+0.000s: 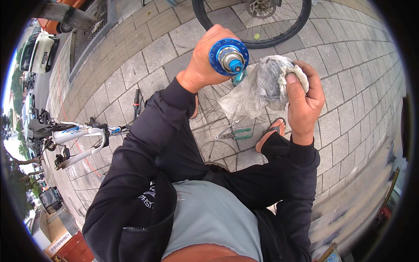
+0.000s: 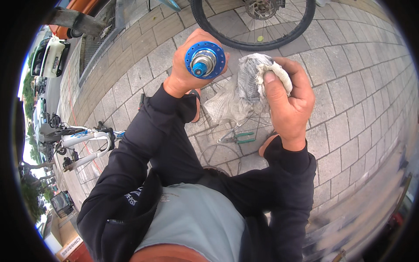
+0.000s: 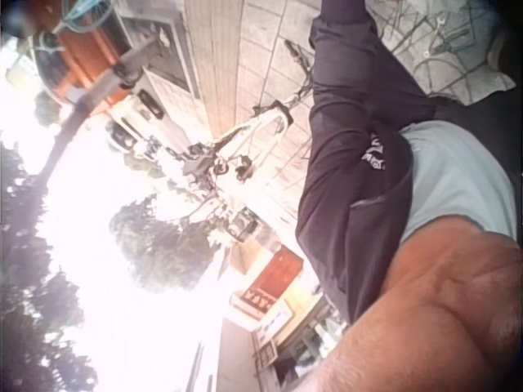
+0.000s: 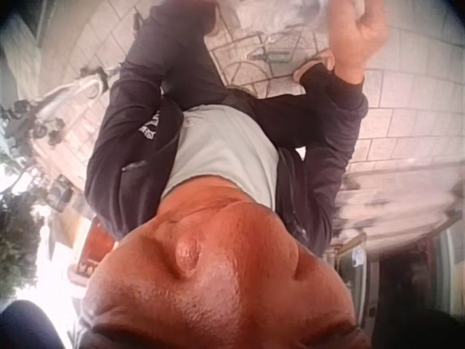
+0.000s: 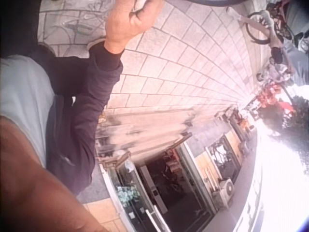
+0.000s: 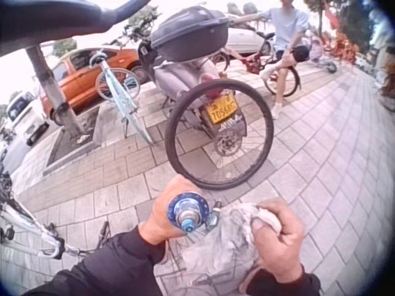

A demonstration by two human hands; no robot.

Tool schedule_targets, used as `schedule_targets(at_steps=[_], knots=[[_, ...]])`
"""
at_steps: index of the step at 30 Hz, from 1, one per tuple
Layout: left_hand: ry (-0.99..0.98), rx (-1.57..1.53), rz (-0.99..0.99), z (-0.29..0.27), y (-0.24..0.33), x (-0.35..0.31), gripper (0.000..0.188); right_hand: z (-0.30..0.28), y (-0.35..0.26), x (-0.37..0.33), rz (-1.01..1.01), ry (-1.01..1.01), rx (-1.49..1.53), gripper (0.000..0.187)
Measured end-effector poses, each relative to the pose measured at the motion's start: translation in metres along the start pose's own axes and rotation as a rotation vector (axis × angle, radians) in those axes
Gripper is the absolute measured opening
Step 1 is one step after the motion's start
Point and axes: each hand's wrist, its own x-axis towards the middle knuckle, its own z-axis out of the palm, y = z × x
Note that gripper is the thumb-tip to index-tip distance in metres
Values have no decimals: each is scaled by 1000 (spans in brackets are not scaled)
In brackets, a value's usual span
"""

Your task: The person assembles a bicycle hub by inserting and tightening spokes into a blue hub shell. They use a cordless drill to secure the spokes and a rag to wipe the hub surface.

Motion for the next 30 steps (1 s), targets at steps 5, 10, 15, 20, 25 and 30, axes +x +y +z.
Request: schedule_targets(at_steps=[5,10,15,20,25,30], knots=[[-95,-101,5,4,15,-5,35,21,13,-3,53,-162,-5,25],[-383,-147,-11,7,12,-13,41,12,21,11,-127,-283,-160,19],[-656,-315,-119,6,15,-21,46,10,13,21,-311,-506,-358,32],[-1313,-369,-503,-6,27,-3,52,17,16,23,-288,-647,-339,36],[-1119,-530,-453,-10,17,-25,57,25,16,21,-305,-600,-326,31],[-932,-549,-363,-5,17,-7,53,17,9,27,-92,-221,-200,29]])
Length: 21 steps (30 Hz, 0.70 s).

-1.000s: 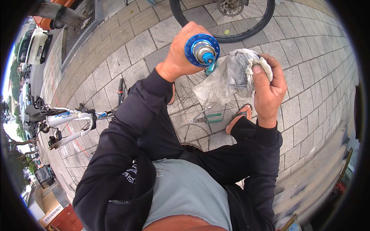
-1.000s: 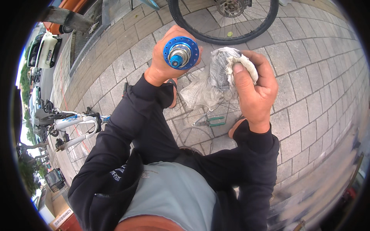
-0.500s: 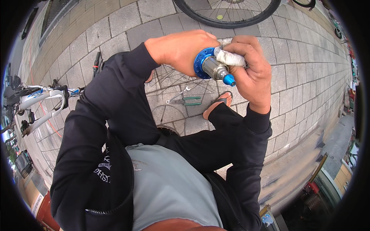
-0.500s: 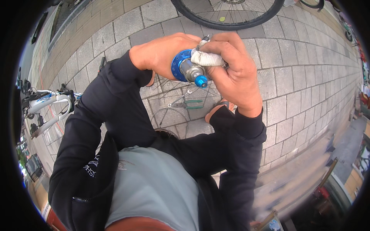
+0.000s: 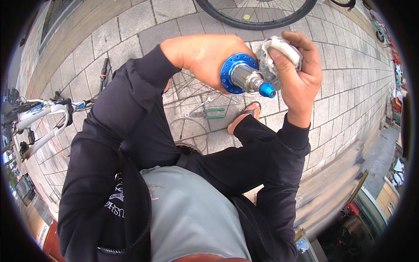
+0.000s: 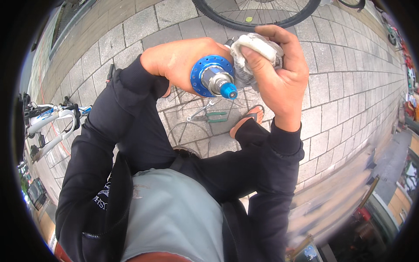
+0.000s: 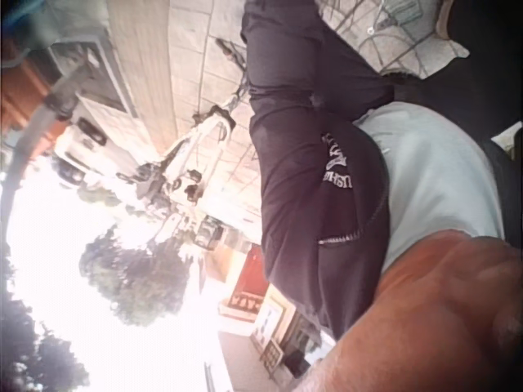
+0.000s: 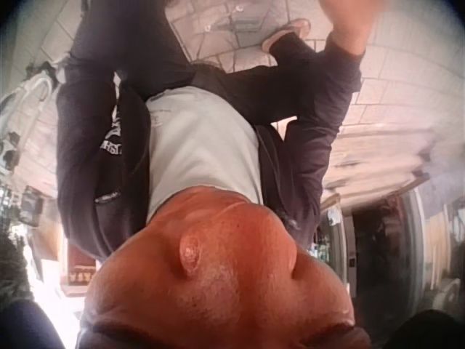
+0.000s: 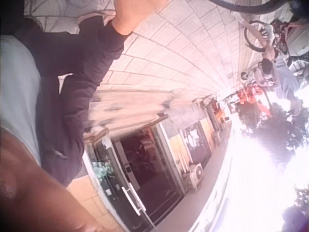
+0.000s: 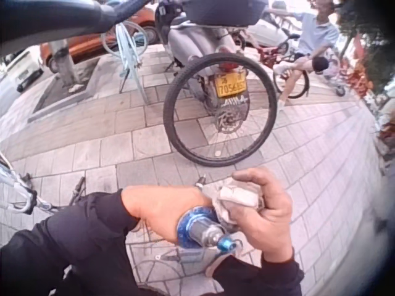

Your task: The person assembles a bicycle hub by inserting and tightening spokes into a blue hub shell. They use a cordless drill to secure the spokes and a rag to wipe the hub surface.

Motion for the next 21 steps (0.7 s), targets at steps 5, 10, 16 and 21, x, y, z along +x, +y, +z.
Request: schedule_targets(at_steps=[5,10,16,21], knots=[[174,120,179,0,-8,-3,49,-7,6,-3,140,46,58,27],[316,235,148,2,-11,-10,54,-2,-19,2,26,-365,61,35],[540,465,191,-2,-16,-11,44,2,-15,1,-176,-326,-307,47],[774,508,92,3,-14,-4,37,17,-3,-3,-167,-106,-299,43]])
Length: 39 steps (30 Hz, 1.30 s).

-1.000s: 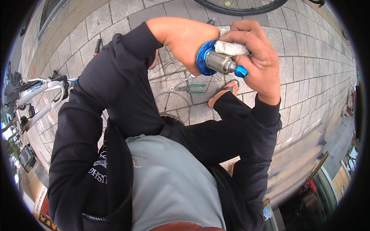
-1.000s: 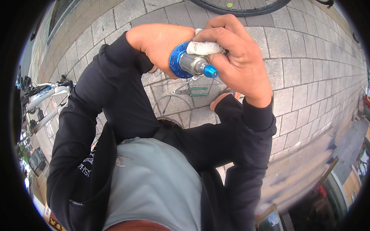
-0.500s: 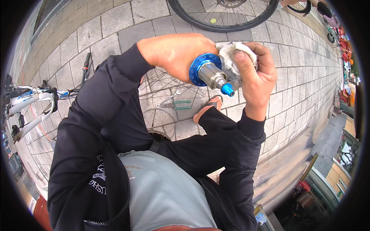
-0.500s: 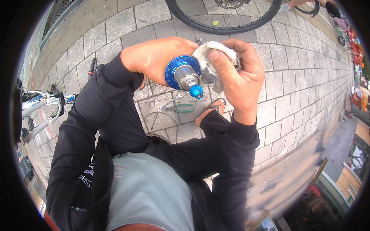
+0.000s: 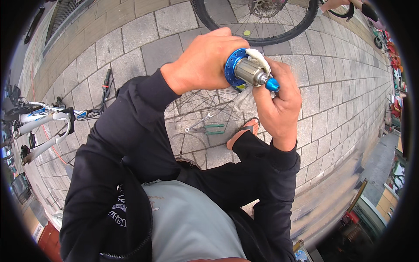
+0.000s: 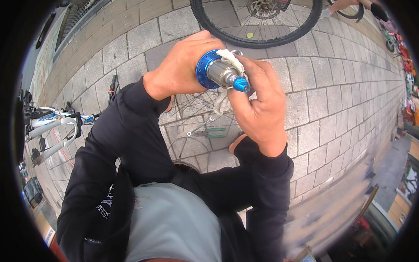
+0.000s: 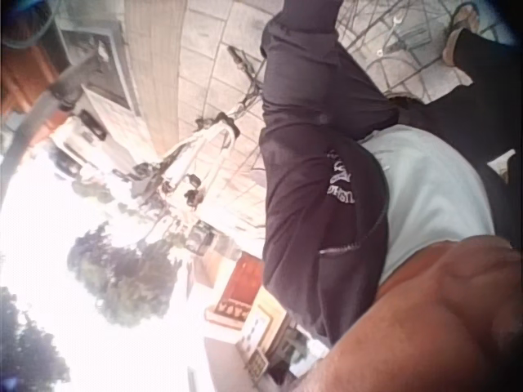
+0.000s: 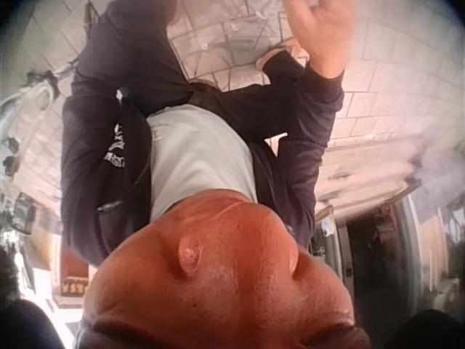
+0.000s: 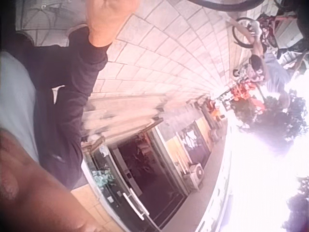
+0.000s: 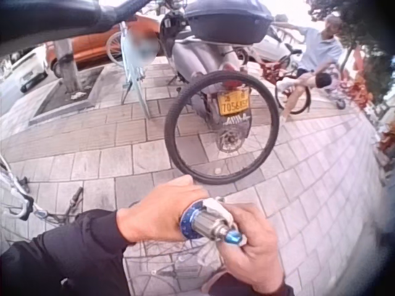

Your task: The person assembles a bicycle hub by inserting and tightening spokes into a blue hub shell. They use a cordless drill to secure the spokes and a rag to wipe the hub surface.

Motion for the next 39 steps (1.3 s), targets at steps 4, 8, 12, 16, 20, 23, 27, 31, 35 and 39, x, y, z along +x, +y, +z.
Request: schedule_targets(at_steps=[4,8,12,16,20,23,27,31,35,39], knots=[[60,17,-82,10,2,-4,42,8,-2,-10,218,16,31,39],[108,23,-118,16,0,-7,44,16,-10,-13,320,-13,57,44],[141,-17,-50,33,3,4,45,28,-9,-11,280,173,-102,76],[43,-96,-36,30,13,19,48,2,0,-2,253,136,-109,70],[-197,-181,-72,4,17,19,62,-27,0,1,224,-14,-30,63],[-475,-602,-434,-17,26,24,57,-26,1,-5,180,-59,118,63],[-755,-668,-373,-20,7,24,40,-24,-8,-9,189,-146,136,64],[-538,-616,-373,1,6,9,41,-20,9,-8,193,-116,154,62],[-363,-505,-419,16,-1,0,45,-4,18,-14,318,-64,177,55],[-223,-152,-348,24,1,-1,43,28,29,-27,423,66,174,47]])
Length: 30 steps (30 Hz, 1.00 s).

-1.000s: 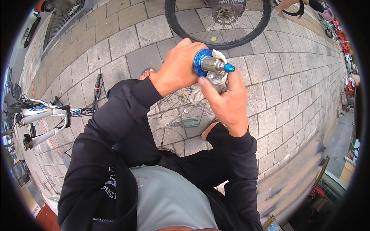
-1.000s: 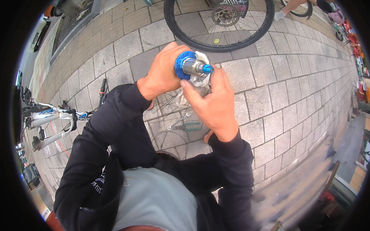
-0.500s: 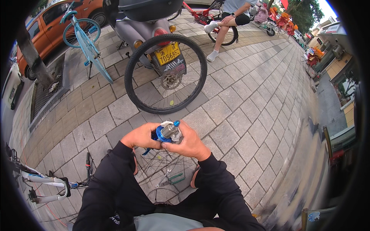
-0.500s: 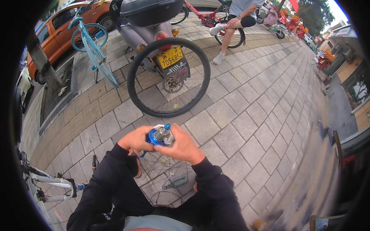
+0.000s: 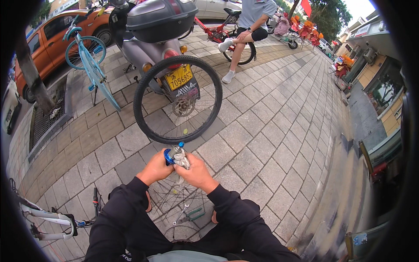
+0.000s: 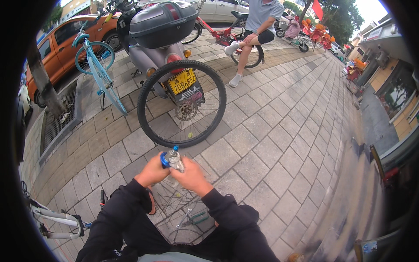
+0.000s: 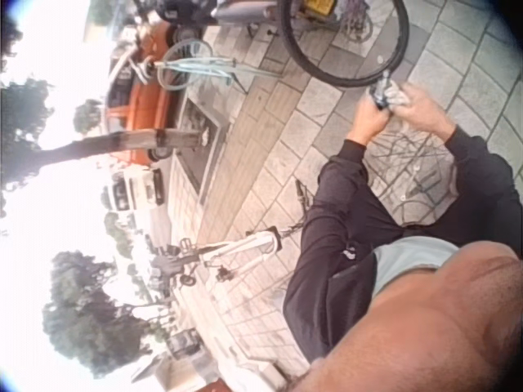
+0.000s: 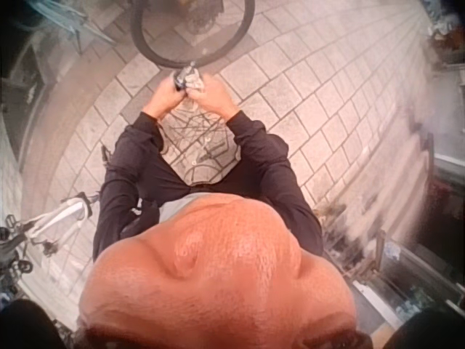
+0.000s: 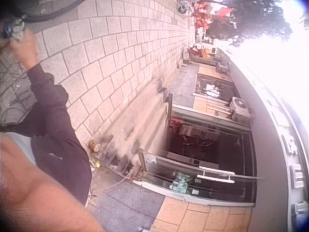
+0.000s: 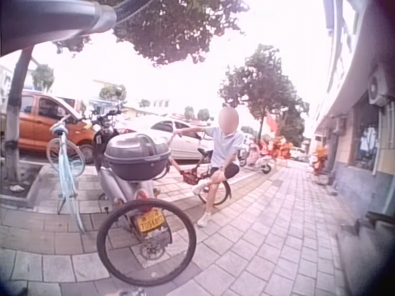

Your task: The person assembles a bicycle hub by inserting and tightening spokes into a blue hub shell. They use a cordless drill to secure the spokes and a rag to wipe the hub surface.

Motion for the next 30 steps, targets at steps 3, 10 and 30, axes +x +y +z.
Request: schedule_targets(at_steps=[3,10,30], knots=[[145,265,94,12,-12,-4,47,21,-2,-2,61,108,-41,44],[273,693,162,46,-48,4,50,30,-8,-1,423,130,514,26],[292,-9,-307,12,8,16,45,-98,-15,8,2,426,771,28]])
